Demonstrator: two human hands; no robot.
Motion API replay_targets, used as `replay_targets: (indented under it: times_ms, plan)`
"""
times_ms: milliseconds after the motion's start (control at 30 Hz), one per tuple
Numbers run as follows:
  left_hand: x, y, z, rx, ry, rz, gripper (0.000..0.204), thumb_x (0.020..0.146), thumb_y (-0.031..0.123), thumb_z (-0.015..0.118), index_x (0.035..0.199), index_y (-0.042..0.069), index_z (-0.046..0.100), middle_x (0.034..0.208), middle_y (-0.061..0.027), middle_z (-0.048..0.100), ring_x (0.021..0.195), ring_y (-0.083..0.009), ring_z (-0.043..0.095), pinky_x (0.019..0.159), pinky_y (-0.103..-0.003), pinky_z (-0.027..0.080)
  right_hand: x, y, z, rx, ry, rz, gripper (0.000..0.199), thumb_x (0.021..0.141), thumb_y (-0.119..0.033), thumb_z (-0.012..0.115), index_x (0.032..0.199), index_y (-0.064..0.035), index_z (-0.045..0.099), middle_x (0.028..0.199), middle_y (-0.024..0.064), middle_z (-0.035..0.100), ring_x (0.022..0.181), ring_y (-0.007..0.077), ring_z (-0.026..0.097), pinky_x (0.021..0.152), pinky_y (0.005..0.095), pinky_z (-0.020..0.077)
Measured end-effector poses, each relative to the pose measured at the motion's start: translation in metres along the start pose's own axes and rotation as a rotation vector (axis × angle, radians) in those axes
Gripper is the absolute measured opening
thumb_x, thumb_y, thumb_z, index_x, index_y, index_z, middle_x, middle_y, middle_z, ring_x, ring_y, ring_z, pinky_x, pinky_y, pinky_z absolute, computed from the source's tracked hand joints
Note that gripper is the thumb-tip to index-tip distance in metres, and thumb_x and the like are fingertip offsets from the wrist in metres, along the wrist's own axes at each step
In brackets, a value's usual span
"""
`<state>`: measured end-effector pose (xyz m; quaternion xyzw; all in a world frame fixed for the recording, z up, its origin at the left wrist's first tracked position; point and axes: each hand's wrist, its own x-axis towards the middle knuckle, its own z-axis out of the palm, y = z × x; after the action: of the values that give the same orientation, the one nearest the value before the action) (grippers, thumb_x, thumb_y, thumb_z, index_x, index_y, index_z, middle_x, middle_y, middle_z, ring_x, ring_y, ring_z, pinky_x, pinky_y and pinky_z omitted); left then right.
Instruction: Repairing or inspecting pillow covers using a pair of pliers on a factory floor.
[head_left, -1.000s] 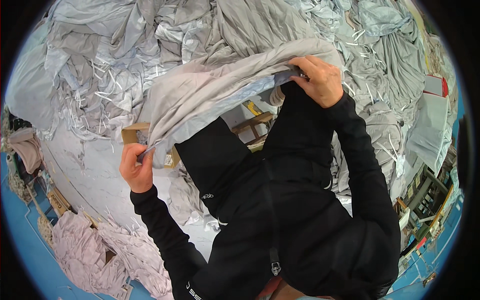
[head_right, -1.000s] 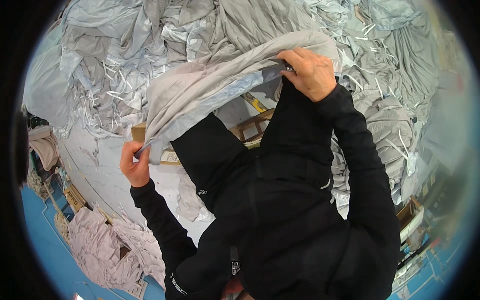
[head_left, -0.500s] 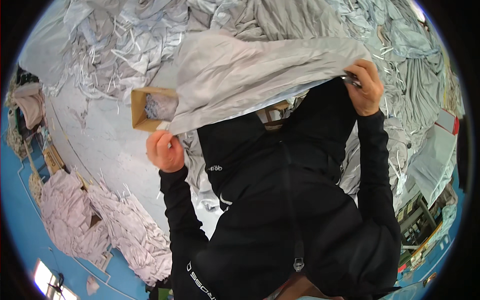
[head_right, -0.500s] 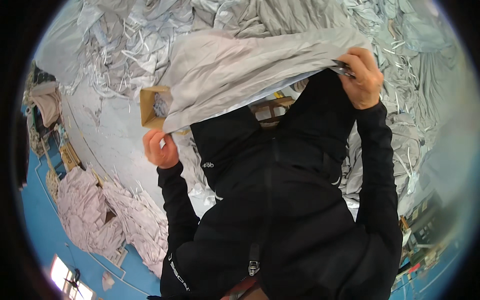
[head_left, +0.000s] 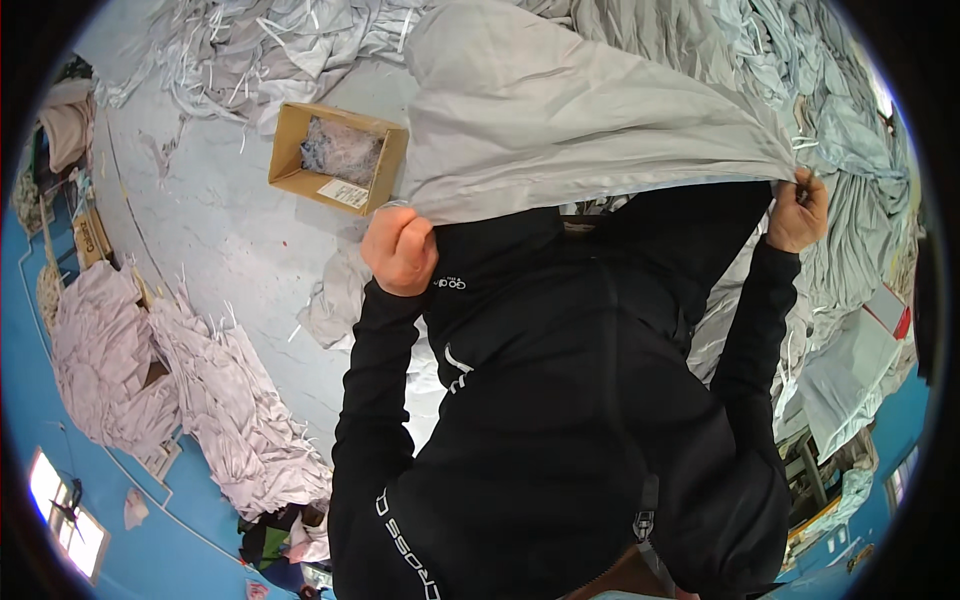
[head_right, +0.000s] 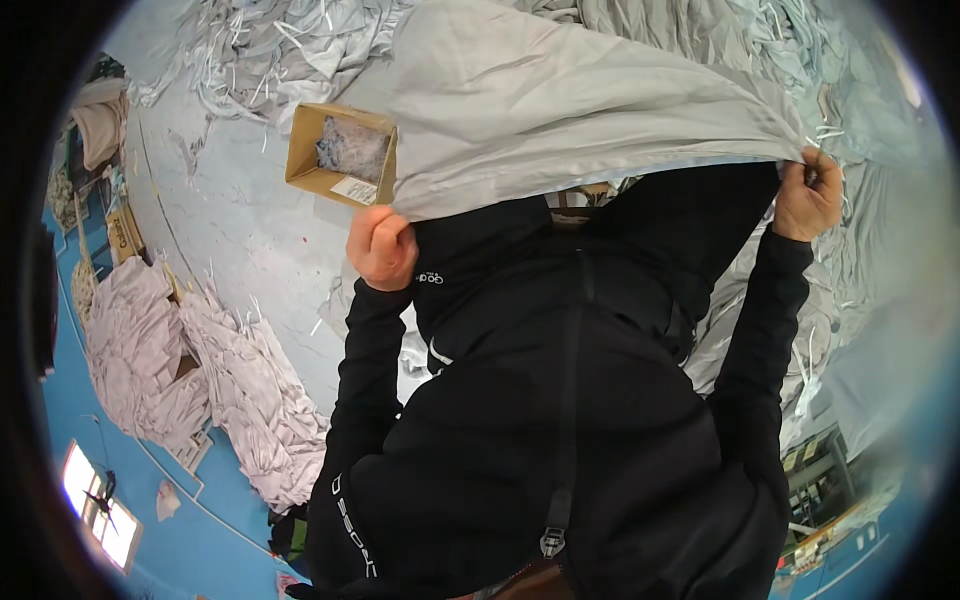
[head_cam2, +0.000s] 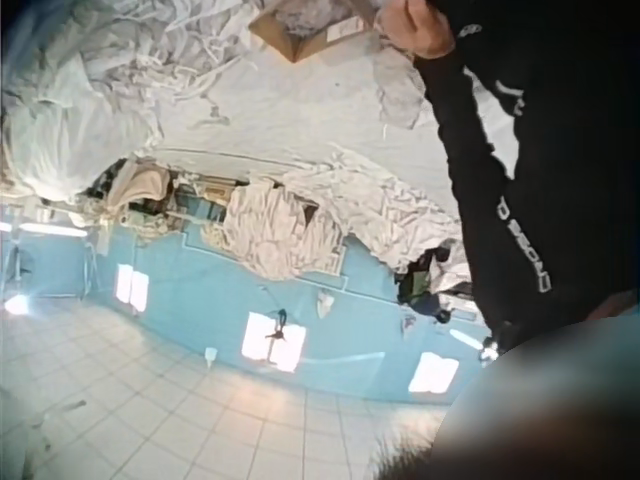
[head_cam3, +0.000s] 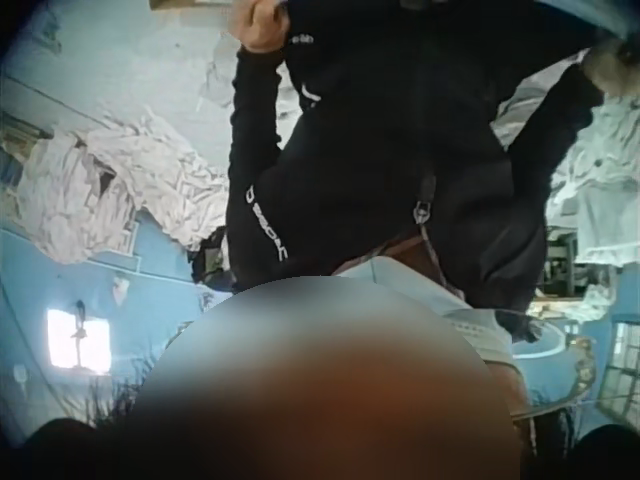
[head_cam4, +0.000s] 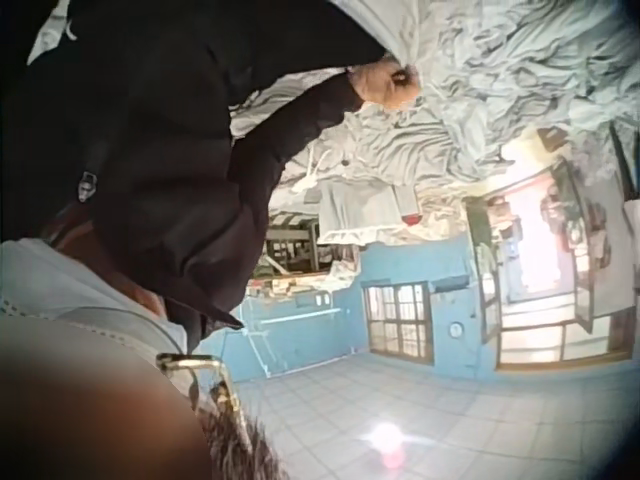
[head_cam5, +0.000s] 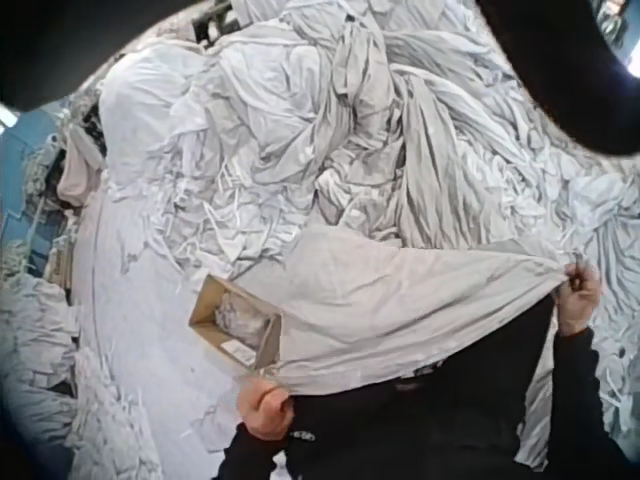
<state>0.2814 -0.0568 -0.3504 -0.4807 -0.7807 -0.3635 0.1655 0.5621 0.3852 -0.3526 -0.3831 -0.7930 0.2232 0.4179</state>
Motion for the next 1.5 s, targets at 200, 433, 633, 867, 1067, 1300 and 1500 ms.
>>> replay_targets:
  times_ms: [200, 433, 633, 867, 1067, 1300, 1500]
  plan:
    - [0.009, 0.013, -0.004, -0.107, -0.048, 0.014, 0.029, 0.057, -0.013, 0.064, 0.082, 0.003, 0.061, 0.081, -0.009, 0.057, 0.068, -0.0286, 0.059, 0.059, -0.035, 0.047, 0.033, 0.031, -0.007, -0.017, 0.072, 0.153, 0.006, 0.081, -0.001, 0.069, 0.086, 0.0007, 0.066, 0.076, 0.0, 0.064, 0.066, 0.0068, 0.056, 0.062, 0.0206, 0.0459]
    - [0.017, 0.059, -0.009, -0.258, -0.138, 0.006, 0.026, 0.06, -0.006, 0.065, 0.085, -0.001, 0.066, 0.084, -0.0095, 0.06, 0.071, -0.0276, 0.06, 0.061, -0.037, 0.049, 0.052, 0.098, -0.007, 0.399, 0.131, 0.407, 0.005, 0.079, -0.001, 0.067, 0.082, 0.0025, 0.065, 0.073, 0.0014, 0.061, 0.065, 0.0095, 0.055, 0.059, 0.0229, 0.0445]
    - [0.017, 0.092, -0.001, -0.179, -0.258, 0.017, 0.025, 0.067, 0.005, 0.063, 0.09, -0.002, 0.065, 0.091, -0.008, 0.061, 0.083, -0.0237, 0.06, 0.07, -0.034, 0.049, 0.055, 0.127, -0.012, 0.189, 0.12, 0.36, 0.02, 0.079, -0.011, 0.067, 0.086, 0.0078, 0.068, 0.083, 0.0089, 0.068, 0.076, 0.0142, 0.061, 0.069, 0.0289, 0.0491]
    - [0.025, 0.101, 0.007, -0.183, -0.297, 0.069, 0.022, 0.069, 0.009, 0.061, 0.089, 0.0, 0.062, 0.083, -0.0047, 0.055, 0.08, -0.0201, 0.055, 0.071, -0.031, 0.047, 0.057, 0.131, -0.013, 0.269, 0.132, 0.436, 0.027, 0.08, -0.014, 0.065, 0.095, 0.0077, 0.067, 0.089, 0.0114, 0.068, 0.079, 0.0175, 0.064, 0.071, 0.03, 0.0504]
    - [0.041, 0.115, 0.023, -0.305, -0.313, 0.137, 0.026, 0.066, 0.008, 0.063, 0.091, 0.0, 0.063, 0.084, -0.0049, 0.057, 0.076, -0.0195, 0.056, 0.063, -0.03, 0.046, 0.057, 0.128, -0.037, 0.198, 0.187, 0.46, 0.025, 0.079, -0.02, 0.067, 0.083, 0.0046, 0.064, 0.079, 0.0057, 0.064, 0.07, 0.0145, 0.059, 0.062, 0.0297, 0.0475]
    - [0.097, 0.141, 0.079, -0.346, -0.327, 0.079, 0.048, 0.066, 0.016, 0.071, 0.109, -0.001, 0.059, 0.1, -0.0118, 0.058, 0.088, -0.0271, 0.055, 0.074, -0.036, 0.047, 0.021, -0.018, -0.03, 0.277, 0.239, 0.059, 0.018, 0.079, 0.002, 0.063, 0.097, -0.0017, 0.066, 0.075, -0.0018, 0.059, 0.059, 0.0051, 0.047, 0.052, 0.0197, 0.0341]
    - [0.127, 0.162, 0.147, -0.026, -0.34, 0.182, 0.073, 0.069, 0.013, 0.071, 0.134, -0.004, 0.042, 0.127, -0.0203, 0.049, 0.111, -0.0361, 0.05, 0.089, -0.042, 0.044, 0.008, -0.09, -0.022, 0.352, 0.198, 0.157, 0.016, 0.08, 0.008, 0.063, 0.092, -0.0017, 0.062, 0.076, -0.003, 0.058, 0.06, 0.0023, 0.047, 0.052, 0.0179, 0.0351]
